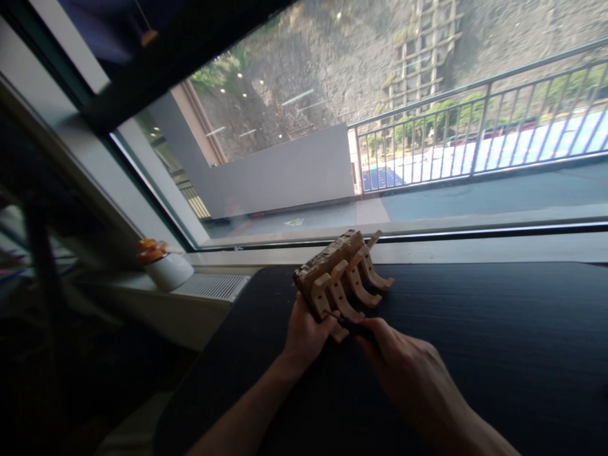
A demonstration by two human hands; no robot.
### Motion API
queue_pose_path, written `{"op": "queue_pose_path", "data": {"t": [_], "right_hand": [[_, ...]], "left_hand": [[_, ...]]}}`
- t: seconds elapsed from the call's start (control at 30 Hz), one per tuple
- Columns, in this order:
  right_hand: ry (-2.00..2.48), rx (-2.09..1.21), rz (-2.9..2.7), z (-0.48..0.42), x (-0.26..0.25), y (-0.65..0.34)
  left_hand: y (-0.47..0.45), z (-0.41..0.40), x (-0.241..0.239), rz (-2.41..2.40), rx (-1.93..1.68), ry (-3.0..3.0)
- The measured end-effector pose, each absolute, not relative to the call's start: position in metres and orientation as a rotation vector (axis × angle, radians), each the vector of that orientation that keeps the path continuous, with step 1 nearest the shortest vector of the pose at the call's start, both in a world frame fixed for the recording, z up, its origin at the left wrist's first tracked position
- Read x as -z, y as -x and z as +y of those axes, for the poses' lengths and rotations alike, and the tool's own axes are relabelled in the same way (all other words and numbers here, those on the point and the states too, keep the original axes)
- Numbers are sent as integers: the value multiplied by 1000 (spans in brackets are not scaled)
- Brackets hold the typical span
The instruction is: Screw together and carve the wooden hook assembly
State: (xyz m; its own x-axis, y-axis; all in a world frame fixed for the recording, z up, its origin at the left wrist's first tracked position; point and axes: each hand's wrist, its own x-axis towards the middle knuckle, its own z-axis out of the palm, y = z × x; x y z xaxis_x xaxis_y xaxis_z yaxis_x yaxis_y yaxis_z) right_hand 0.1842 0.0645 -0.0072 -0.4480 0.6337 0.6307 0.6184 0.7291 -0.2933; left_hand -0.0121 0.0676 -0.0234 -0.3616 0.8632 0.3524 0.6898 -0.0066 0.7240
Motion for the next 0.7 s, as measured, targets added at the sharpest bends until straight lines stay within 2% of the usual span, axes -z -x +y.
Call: {"op": "queue_pose_path", "data": {"t": [0.13,0.33,0.57,0.7], "right_hand": [[1143,-300,-2193,66,9,-184],[1226,-405,-2215,61,5,-181],[845,-249,-2094,57,-12,-189],[866,-163,-1929,61,-16,-195]], "left_hand": [[13,69,24,2068,-1305,-1656],[15,70,24,2050,-1302,-1629],[17,69,20,1959,-1361,-1560],[19,68,16,1792,-1413,-1406]]}}
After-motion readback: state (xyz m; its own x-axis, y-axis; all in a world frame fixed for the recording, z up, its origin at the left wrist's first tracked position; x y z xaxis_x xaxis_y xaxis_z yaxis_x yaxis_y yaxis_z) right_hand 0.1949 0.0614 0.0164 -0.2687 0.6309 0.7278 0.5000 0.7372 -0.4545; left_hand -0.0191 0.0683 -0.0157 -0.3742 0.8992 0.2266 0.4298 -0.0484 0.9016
